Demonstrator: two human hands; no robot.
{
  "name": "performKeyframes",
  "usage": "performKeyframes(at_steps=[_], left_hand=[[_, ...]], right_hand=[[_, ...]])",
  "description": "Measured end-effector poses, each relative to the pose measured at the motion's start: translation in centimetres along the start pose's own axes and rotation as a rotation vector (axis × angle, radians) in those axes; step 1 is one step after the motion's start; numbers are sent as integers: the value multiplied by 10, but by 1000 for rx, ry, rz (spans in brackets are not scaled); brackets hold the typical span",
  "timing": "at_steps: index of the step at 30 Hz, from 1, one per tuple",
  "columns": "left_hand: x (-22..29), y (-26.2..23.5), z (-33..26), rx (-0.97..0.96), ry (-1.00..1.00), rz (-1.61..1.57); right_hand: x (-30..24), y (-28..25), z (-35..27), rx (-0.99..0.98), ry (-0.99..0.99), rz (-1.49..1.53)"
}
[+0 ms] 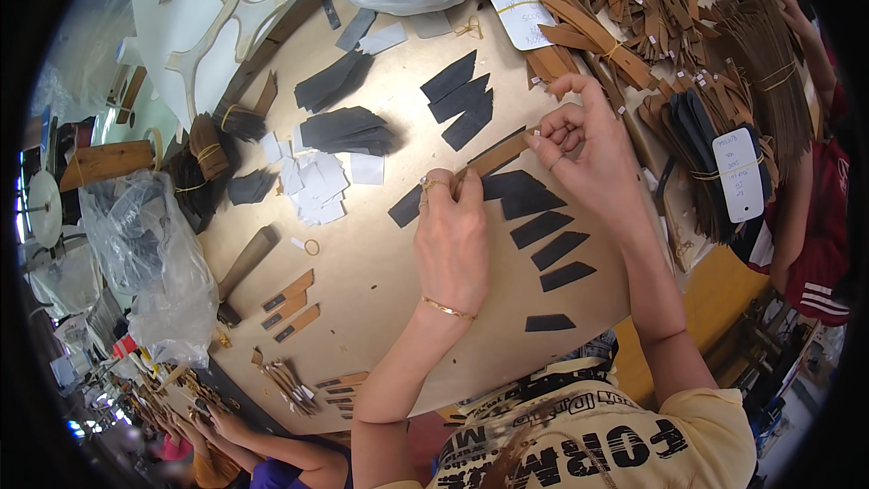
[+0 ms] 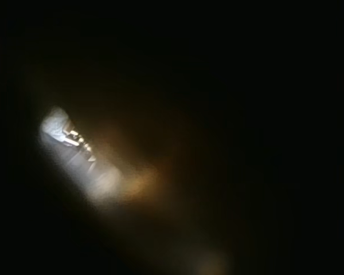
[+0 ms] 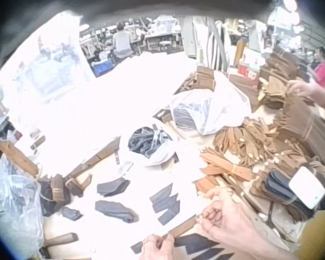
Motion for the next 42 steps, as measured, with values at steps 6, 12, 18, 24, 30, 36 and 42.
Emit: performKeyframes(at_steps=[6,12,18,24,30,36,42], left_hand=[[-2,0,0,10,-24,21],[-11,-3,3,40,-50,-87],[-23,-20,10,74,56,-341],[-46,-20,7,53,-170,-611],[-49,-22,7,84,-225,-732],[-39,-28,3,185,-70,-749],[-31,-22,-3,287,40,-397]], right_hand=[[-35,16,-30,245,-528,-573],[-45,33,-53,251,-654,-1031],[-51,62,-65,189,-671,-1039],[-63,67,-83,265,-510,-981],[-75,74,-73,194,-524,-771],[-62,55,-46,211,-349,-538],[-23,32,-6,-66,-11,43]])
Point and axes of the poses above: each hand's wrist, its own z-axis towards the middle knuckle, its own y-axis out of the palm, x = y × z, the point moved 8 cm from there along z, towards the middle knuckle, and after that the axes turned 10 degrees about -z, right-handed, at the moved point
